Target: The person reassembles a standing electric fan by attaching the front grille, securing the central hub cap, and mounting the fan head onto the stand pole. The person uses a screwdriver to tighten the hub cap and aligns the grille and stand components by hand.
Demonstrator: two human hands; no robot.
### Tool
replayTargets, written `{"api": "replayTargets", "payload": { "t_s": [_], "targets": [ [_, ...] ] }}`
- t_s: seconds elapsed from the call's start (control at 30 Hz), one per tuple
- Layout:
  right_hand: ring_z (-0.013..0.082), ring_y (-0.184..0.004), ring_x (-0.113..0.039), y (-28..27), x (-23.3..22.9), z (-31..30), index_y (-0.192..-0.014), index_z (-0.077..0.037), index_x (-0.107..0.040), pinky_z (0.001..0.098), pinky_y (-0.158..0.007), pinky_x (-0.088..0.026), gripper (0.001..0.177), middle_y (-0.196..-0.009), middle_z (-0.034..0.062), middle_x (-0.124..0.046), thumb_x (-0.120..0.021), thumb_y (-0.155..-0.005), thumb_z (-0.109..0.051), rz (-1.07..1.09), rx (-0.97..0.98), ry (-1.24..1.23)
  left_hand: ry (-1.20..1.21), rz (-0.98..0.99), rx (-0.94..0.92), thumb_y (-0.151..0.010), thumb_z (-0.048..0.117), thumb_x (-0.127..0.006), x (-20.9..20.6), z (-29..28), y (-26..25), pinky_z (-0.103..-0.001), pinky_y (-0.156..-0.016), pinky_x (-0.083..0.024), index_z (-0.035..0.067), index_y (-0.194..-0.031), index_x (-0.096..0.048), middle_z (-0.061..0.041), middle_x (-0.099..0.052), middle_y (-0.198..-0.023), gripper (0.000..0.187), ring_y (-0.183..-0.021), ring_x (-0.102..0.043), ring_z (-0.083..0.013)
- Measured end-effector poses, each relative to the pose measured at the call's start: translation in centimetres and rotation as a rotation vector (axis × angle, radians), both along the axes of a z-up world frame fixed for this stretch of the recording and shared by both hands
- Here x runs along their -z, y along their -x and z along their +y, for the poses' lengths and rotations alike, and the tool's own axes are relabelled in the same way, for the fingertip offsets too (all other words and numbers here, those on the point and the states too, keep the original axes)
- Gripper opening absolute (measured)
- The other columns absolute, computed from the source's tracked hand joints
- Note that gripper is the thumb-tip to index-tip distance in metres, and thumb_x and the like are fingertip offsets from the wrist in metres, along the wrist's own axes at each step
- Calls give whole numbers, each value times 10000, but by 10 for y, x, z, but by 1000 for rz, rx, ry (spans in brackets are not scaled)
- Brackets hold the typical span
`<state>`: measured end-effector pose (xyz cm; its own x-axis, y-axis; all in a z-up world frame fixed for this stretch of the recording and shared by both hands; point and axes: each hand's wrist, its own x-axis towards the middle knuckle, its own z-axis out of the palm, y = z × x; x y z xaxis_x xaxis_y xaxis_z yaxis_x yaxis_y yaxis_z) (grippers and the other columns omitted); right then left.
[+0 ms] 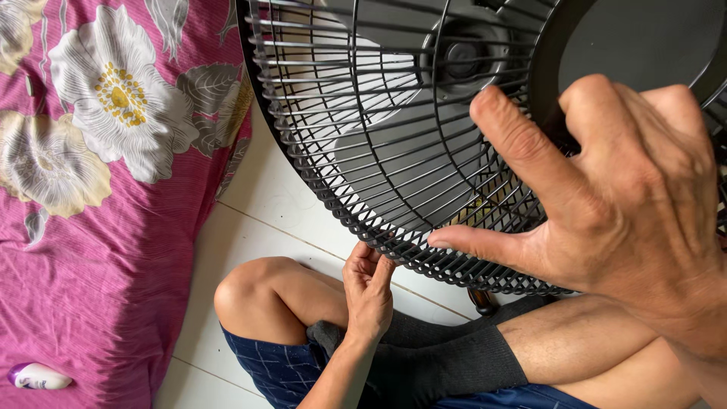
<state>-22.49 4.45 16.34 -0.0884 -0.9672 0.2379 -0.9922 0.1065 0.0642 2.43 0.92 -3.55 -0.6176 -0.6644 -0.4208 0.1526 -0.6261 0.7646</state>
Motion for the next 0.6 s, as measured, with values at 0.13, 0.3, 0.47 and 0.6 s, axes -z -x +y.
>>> {"api": "replayTargets", "payload": {
  "t_s": [0.13,0.3,0.47,0.6],
  "targets": [
    [196,-582,-432,-4,5,3,-1365,-94,-672,387,-622,-362,1036,-722,68,-428,-628,-681,-871,-2,2,22,15,-30,32,-1022,104,-649,0,0,-1,-273,-878,-546,-18,-1197,-644,-53,-734,-1024,213,-936,-669,-108],
    [185,-586,-428,-6,8,2,-1362,-106,-662,368,-597,-352,1034,-725,60,-430,-623,-679,-882,6,17,-4,26,-38,34,-1026,97,-637,-5,-1,3,-268,-881,-541,-10,-1206,-644,-49,-738,-1042,210,-947,-669,-104],
    [197,-602,-433,-7,10,1,-1360,-88,-668,377,-609,-364,1015,-730,64,-440,-641,-696,-856,2,-22,14,38,20,39,-1033,106,-636,-10,0,5,-284,-869,-563,10,-1226,-632,-55,-736,-1010,215,-922,-677,-109],
    [197,-608,-429,-12,10,-4,-1341,-91,-673,374,-609,-360,1029,-726,59,-436,-620,-679,-877,47,-12,13,69,24,39,-1032,97,-632,-11,2,8,-262,-882,-552,19,-1201,-620,-46,-732,-1027,187,-947,-670,-95]
  ]
}}
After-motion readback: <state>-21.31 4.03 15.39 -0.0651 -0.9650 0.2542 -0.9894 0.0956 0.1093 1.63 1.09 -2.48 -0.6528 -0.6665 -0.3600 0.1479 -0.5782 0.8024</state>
